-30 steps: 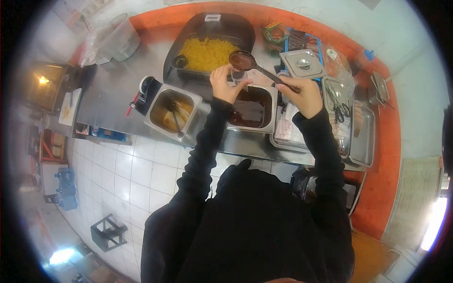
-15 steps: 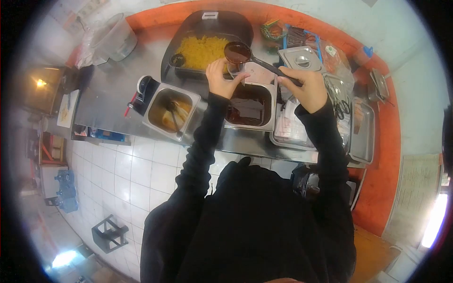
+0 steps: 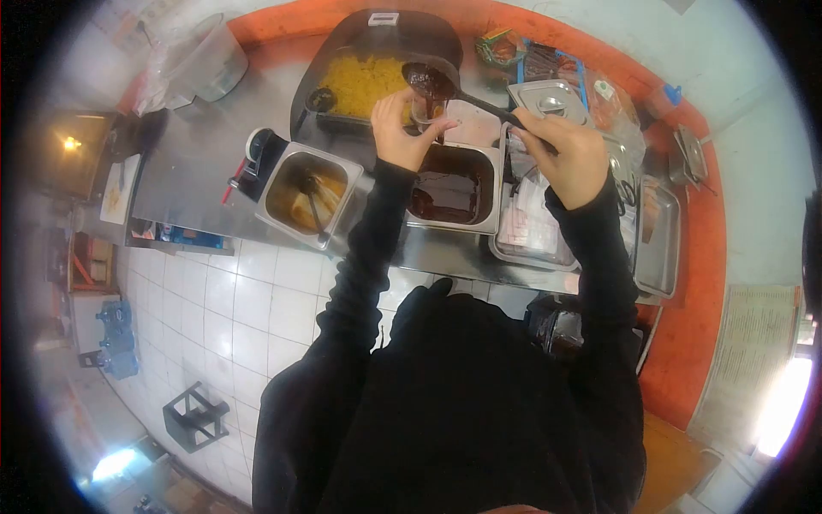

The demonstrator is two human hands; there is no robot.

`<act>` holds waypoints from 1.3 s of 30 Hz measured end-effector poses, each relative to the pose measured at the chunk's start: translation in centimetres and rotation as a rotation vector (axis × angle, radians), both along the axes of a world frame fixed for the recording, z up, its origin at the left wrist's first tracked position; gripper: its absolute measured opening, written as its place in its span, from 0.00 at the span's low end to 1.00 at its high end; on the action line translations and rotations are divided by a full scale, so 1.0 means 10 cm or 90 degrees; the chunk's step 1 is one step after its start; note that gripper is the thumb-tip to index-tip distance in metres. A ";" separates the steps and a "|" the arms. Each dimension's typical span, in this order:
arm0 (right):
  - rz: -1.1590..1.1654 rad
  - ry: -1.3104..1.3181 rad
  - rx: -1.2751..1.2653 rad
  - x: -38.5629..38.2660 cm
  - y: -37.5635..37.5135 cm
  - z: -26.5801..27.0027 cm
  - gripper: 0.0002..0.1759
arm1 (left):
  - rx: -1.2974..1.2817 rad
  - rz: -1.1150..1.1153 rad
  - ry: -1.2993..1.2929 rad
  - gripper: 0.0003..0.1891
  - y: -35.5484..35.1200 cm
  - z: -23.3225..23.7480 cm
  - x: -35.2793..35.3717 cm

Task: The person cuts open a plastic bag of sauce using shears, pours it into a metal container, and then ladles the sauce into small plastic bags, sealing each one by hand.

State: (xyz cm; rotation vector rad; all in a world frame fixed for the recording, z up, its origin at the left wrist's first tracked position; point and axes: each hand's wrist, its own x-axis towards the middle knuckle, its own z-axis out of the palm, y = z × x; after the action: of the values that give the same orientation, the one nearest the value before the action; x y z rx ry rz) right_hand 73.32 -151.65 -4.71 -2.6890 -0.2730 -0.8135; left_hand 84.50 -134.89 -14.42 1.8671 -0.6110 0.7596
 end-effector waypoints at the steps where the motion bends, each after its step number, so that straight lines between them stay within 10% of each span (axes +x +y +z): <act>1: -0.005 -0.009 -0.027 -0.01 0.00 0.01 0.09 | -0.007 -0.001 -0.005 0.25 0.00 0.01 -0.01; 15: -0.012 -0.050 -0.114 -0.07 0.03 0.06 0.10 | -0.056 -0.023 0.082 0.27 0.04 0.07 -0.07; 21: 0.104 0.028 0.220 0.09 -0.10 -0.16 0.11 | -0.097 -0.055 0.053 0.30 0.10 0.11 -0.11; 26: 0.193 0.470 0.791 0.07 -0.33 -0.12 0.14 | -0.127 -0.107 0.112 0.30 0.20 0.18 -0.20; 30: 0.062 0.494 0.587 0.04 -0.45 -0.57 0.14 | -0.190 -0.152 0.162 0.31 0.24 0.23 -0.25; 32: 0.083 0.423 0.109 0.02 -0.44 -0.91 0.12 | -0.196 -0.177 0.162 0.31 0.20 0.28 -0.32; 36: 0.075 0.257 0.091 -0.18 -0.07 -1.01 0.15 | -0.257 -0.252 0.253 0.30 -0.03 0.38 -0.58; 39: 0.106 -0.019 0.367 -0.25 0.20 -0.58 0.18 | -0.338 -0.313 0.321 0.29 -0.26 0.46 -0.84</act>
State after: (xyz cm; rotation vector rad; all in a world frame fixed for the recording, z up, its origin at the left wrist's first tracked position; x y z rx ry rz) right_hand 70.80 -149.66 -10.53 -2.0880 -0.2235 -0.7443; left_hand 76.10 -137.48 -9.85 1.2653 -0.4529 0.0915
